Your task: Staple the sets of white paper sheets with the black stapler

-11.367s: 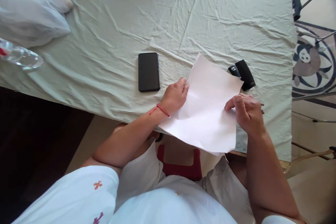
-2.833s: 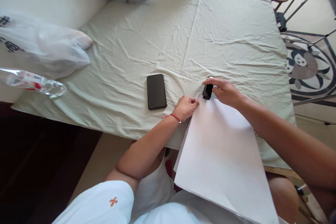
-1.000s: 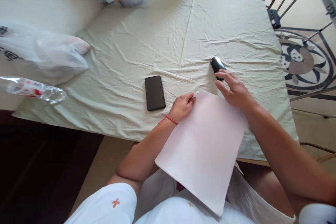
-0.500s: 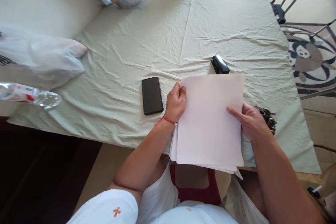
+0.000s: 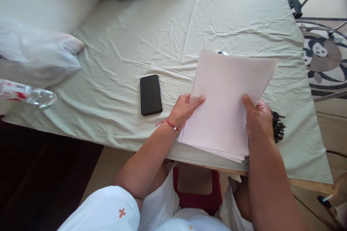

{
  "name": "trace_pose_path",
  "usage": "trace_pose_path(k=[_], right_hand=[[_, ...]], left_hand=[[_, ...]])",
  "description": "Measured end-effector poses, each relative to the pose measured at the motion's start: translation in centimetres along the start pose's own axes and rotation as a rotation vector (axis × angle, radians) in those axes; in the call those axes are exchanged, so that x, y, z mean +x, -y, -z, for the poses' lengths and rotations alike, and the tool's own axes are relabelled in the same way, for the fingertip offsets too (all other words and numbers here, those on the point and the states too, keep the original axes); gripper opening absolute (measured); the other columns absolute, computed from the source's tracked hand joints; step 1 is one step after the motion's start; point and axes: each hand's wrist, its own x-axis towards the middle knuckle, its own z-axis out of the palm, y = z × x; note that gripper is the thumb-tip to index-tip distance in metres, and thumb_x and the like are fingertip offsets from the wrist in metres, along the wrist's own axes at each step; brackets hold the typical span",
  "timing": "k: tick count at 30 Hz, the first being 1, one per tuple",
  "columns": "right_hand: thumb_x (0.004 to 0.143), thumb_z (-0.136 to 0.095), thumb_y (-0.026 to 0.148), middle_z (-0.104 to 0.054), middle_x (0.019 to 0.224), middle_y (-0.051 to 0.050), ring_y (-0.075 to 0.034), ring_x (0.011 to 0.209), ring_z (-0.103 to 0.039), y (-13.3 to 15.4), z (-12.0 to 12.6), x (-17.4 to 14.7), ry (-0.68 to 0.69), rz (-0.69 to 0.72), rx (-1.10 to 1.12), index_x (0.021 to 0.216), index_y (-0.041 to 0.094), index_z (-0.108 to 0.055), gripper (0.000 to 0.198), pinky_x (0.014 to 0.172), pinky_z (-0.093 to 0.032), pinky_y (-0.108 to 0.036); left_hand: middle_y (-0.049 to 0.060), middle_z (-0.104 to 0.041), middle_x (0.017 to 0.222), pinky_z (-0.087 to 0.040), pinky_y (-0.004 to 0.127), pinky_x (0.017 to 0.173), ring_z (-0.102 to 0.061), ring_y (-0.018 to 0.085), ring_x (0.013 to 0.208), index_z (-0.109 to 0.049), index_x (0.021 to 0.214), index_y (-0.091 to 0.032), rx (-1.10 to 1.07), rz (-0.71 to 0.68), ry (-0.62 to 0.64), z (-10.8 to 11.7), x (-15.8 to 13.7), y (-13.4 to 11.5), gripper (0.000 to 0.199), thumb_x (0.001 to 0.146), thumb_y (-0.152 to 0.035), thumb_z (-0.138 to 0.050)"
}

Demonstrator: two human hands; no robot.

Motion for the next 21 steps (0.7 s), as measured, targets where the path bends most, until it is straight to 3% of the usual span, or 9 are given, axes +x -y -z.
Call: trace_pose_path(k=[3, 5, 8, 11, 13, 16, 19, 21], right_hand=[[0.078, -0.077, 0.052, -0.078, 0.105, -0.005, -0.025, 0.097, -0.074, 0.3, 0.6, 0.4, 0.004, 0.013, 0.03, 0.099, 0.027, -0.069, 0.033, 0.081, -0.063, -0.042], [0.072, -0.083, 0.048, -0.078, 0.094, -0.003, -0.022, 0.084, -0.072, 0.4, 1.1, 0.6, -0.009, -0.022, 0.045, 0.09, 0.026, -0.067, 0.032, 0.074, -0.062, -0.038], [0.068, -0.086, 0.043, -0.073, 0.08, 0.001, -0.017, 0.067, -0.065, 0.6, 1.6, 0.8, 0.066, -0.118, 0.008, 0.082, 0.024, -0.065, 0.031, 0.063, -0.057, -0.032], [0.071, -0.084, 0.042, -0.073, 0.081, 0.001, -0.015, 0.064, -0.062, 0.7, 1.3, 0.6, 0.147, -0.113, -0.051, 0.086, 0.023, -0.067, 0.029, 0.06, -0.054, -0.03], [0.075, -0.082, 0.043, -0.07, 0.08, 0.002, -0.015, 0.063, -0.06, 1.1, 0.8, 0.2, 0.124, -0.028, -0.065, 0.086, 0.025, -0.065, 0.027, 0.06, -0.053, -0.03], [0.08, -0.08, 0.044, -0.063, 0.076, 0.003, -0.017, 0.069, -0.062, 2.2, 0.4, -0.6, -0.024, 0.194, -0.036, 0.083, 0.028, -0.061, 0.026, 0.068, -0.057, -0.033], [0.083, -0.077, 0.045, -0.067, 0.087, 0.0, -0.022, 0.092, -0.069, 3.3, 0.8, -1.2, -0.147, 0.405, -0.013, 0.087, 0.031, -0.061, 0.022, 0.091, -0.059, -0.041], [0.084, -0.077, 0.045, -0.071, 0.098, -0.001, -0.024, 0.107, -0.07, 3.4, 1.3, -1.2, -0.124, 0.446, 0.023, 0.093, 0.032, -0.067, 0.019, 0.103, -0.055, -0.046]], left_hand=[[0.009, -0.075, 0.098, -0.057, 0.034, 0.079, -0.071, 0.022, 0.086, -0.068, 0.105, -0.012, -0.094, -0.045, -0.059, -0.2, 0.5, 0.1, 0.061, 0.061, -0.045, -0.093], [0.008, -0.075, 0.099, -0.058, 0.034, 0.08, -0.071, 0.021, 0.086, -0.065, 0.108, -0.013, -0.157, -0.084, -0.081, -0.2, 0.9, 0.2, 0.063, 0.06, -0.044, -0.093], [0.008, -0.074, 0.108, -0.058, 0.036, 0.084, -0.071, 0.024, 0.094, -0.061, 0.115, -0.016, -0.207, -0.136, -0.154, -0.1, 1.3, 0.5, 0.066, 0.062, -0.043, -0.089], [0.01, -0.073, 0.116, -0.058, 0.038, 0.09, -0.07, 0.026, 0.106, -0.058, 0.12, -0.017, -0.208, -0.164, -0.204, -0.1, 1.5, 0.5, 0.065, 0.066, -0.042, -0.084], [0.011, -0.071, 0.119, -0.057, 0.041, 0.094, -0.069, 0.028, 0.11, -0.056, 0.124, -0.016, -0.205, -0.154, -0.172, -0.1, 1.3, 0.2, 0.066, 0.07, -0.043, -0.081], [0.013, -0.07, 0.123, -0.055, 0.043, 0.099, -0.069, 0.027, 0.111, -0.054, 0.129, -0.015, -0.183, -0.17, -0.041, -0.1, 0.7, -0.6, 0.066, 0.075, -0.042, -0.082], [0.01, -0.071, 0.119, -0.052, 0.038, 0.101, -0.068, 0.023, 0.109, -0.061, 0.123, -0.015, -0.064, -0.341, 0.058, 0.2, 0.1, -1.1, 0.056, 0.076, -0.036, -0.083], [0.008, -0.073, 0.111, -0.052, 0.035, 0.099, -0.068, 0.022, 0.105, -0.067, 0.116, -0.015, 0.026, -0.442, 0.093, 0.7, 0.1, -1.2, 0.047, 0.076, -0.034, -0.082]])
